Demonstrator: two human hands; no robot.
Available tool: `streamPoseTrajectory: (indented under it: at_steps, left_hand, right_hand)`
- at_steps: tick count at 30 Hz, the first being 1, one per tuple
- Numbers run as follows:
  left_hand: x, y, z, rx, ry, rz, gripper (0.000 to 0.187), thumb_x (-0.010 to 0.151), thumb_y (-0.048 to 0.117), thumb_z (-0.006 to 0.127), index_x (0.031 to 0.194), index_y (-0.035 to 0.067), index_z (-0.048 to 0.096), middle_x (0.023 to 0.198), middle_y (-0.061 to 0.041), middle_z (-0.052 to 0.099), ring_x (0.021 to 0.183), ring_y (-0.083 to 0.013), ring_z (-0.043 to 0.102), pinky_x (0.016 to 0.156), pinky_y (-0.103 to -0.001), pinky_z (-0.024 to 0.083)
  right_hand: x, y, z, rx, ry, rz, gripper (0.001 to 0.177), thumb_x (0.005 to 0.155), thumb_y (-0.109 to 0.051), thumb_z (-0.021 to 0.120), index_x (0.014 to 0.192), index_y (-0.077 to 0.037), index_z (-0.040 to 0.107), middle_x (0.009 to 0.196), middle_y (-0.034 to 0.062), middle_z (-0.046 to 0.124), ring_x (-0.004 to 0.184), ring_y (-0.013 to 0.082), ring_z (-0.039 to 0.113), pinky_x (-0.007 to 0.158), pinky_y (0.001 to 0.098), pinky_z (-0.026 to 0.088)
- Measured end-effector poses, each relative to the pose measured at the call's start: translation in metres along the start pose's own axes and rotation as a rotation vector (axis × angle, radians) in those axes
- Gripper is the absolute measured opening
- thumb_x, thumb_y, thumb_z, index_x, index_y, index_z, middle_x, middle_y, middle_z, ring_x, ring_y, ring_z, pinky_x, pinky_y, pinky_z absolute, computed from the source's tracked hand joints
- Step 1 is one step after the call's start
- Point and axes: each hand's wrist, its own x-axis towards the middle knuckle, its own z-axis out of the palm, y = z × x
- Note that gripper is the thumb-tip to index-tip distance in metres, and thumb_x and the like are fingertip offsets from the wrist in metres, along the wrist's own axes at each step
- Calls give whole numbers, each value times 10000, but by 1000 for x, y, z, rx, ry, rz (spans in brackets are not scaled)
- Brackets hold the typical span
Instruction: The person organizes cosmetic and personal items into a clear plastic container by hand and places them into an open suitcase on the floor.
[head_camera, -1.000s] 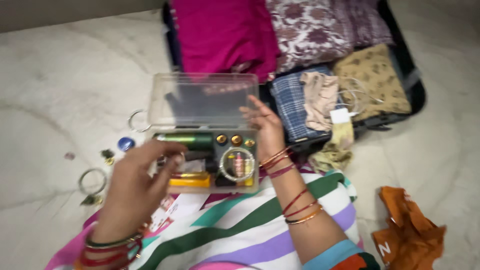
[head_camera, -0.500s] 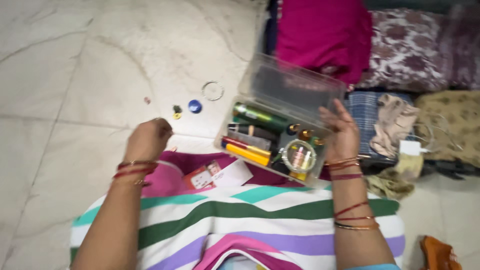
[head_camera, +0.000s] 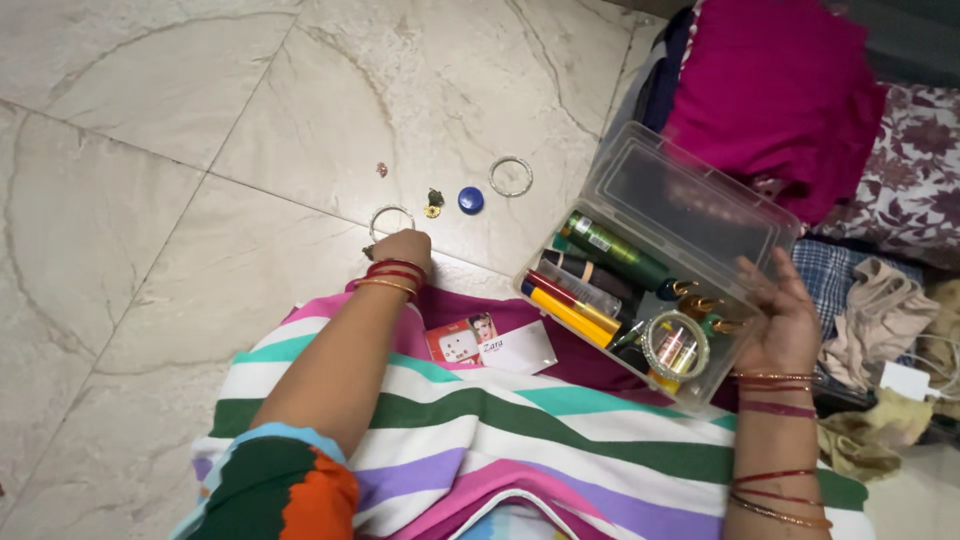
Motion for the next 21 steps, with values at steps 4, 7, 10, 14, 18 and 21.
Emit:
streamPoseTrajectory:
  at_steps: [4,7,10,14,18,21]
  left_hand:
    - [13,-1,25,17,-26,-32,243,948,105,603,1121,65,769,1155,-182,741,1054,-342,739,834,-447,624]
    - [20,-4,42,-19,-10,-13,249,952,82,591,1123,38,768,1147,-209,739,1049,-361,739,848,-457,616]
    - [22,1,42,-57,-1,36,255,907,58,612,1109,34,766,1156,-230,716,1060,-389,722,871,-468,603]
    - [11,8,27,-117,-27,50,248,901,84,622,1087,9,768,1152,-254,705,1062,-402,714,895,-469,592]
    - [17,1,5,-332,132,149,226,847,117,652,993,17,793,1043,-256,727,997,-402,715,914,-452,569]
    - [34,-16,-23,-738,282,123,200,837,179,688,955,46,781,905,-195,748,819,-327,730,812,-423,568]
  right_hand:
    - [2,0,-3,54,-63,-1,706,939,48,425,1636,-47,362,1439,241,606,1175,262,647,962,380,585]
    - [3,1,-3,44,-58,1,701,946,45,418,1637,-46,353,1454,242,598,1199,258,651,970,359,586]
    - [5,0,-5,26,-67,-11,714,937,36,405,1644,-41,351,1459,246,593,1209,259,657,983,350,586]
    - [10,6,-11,34,-70,-4,715,929,28,396,1640,-38,347,1442,249,590,1210,270,651,995,371,566]
    - [19,11,-18,22,-69,-7,704,951,52,425,1644,-56,359,1472,245,599,1232,267,630,1017,356,534]
    - [19,13,-25,26,-92,-11,689,954,44,404,1636,-50,371,1469,235,589,1249,257,633,1023,382,554]
